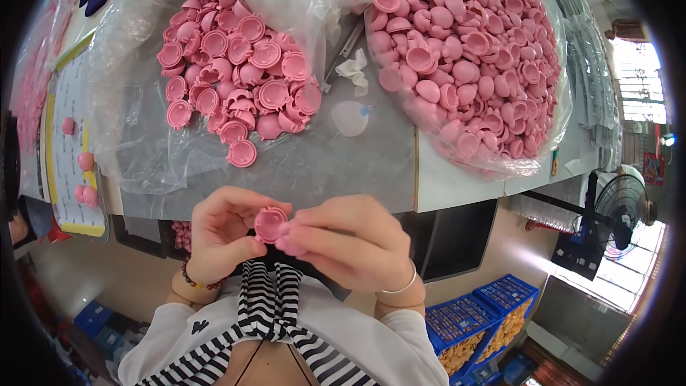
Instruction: Apply glue to plastic sphere halves and press them together to complete the assembly.
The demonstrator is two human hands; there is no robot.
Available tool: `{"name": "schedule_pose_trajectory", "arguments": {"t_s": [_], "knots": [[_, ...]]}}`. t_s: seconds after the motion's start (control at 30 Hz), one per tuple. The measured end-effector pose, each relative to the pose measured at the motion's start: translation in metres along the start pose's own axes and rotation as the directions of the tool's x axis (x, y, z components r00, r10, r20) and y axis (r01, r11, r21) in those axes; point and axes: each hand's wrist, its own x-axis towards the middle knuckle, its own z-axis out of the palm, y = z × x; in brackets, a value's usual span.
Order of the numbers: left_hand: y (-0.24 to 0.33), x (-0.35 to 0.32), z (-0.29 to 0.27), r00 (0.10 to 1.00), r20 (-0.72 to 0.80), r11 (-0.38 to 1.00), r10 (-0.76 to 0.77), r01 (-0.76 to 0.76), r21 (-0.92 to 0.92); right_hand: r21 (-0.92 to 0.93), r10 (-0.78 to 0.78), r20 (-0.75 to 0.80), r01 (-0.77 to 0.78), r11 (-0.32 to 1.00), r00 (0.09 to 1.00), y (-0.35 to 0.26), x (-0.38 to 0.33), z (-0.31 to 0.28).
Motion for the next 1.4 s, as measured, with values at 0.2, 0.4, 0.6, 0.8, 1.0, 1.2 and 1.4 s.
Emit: {"name": "schedule_pose_trajectory", "arguments": {"t_s": [0.2, 0.4, 0.6, 0.8, 1.0, 1.2, 1.4], "knots": [[-0.002, -0.002, 0.004, 0.999, -0.028, 0.996, 0.039, -0.037, 0.078, 0.019, -0.029, 0.118, 0.027, 0.999, 0.993, 0.009, 0.005, 0.005], [-0.003, -0.002, 0.005, 1.0, -0.001, 0.992, -0.003, 0.003, 0.123, -0.043, -0.087, 0.131, 0.093, 0.995, 0.988, 0.008, 0.004, 0.006], [-0.008, 0.006, 0.009, 0.999, 0.015, 0.996, 0.046, -0.047, 0.072, -0.054, -0.067, 0.043, 0.069, 0.996, 0.997, 0.009, -0.006, 0.015], [-0.011, 0.01, 0.003, 0.954, 0.262, 0.922, 0.143, -0.225, 0.316, 0.209, 0.006, 0.053, -0.017, 0.978, 0.999, 0.01, -0.013, 0.023], [-0.014, 0.005, 0.016, 0.965, 0.108, 0.927, 0.238, -0.259, 0.27, 0.187, 0.029, -0.032, -0.023, 0.982, 0.999, 0.004, -0.017, 0.029], [-0.008, 0.01, 0.009, 0.945, 0.123, 0.846, 0.302, -0.325, 0.422, 0.404, 0.097, 0.06, -0.113, 0.908, 0.993, 0.008, -0.017, 0.029], [0.001, 0.018, 0.009, 0.901, 0.184, 0.719, 0.394, -0.426, 0.549, 0.729, 0.259, -0.056, -0.138, 0.67, 0.964, 0.004, -0.025, 0.044]]}}
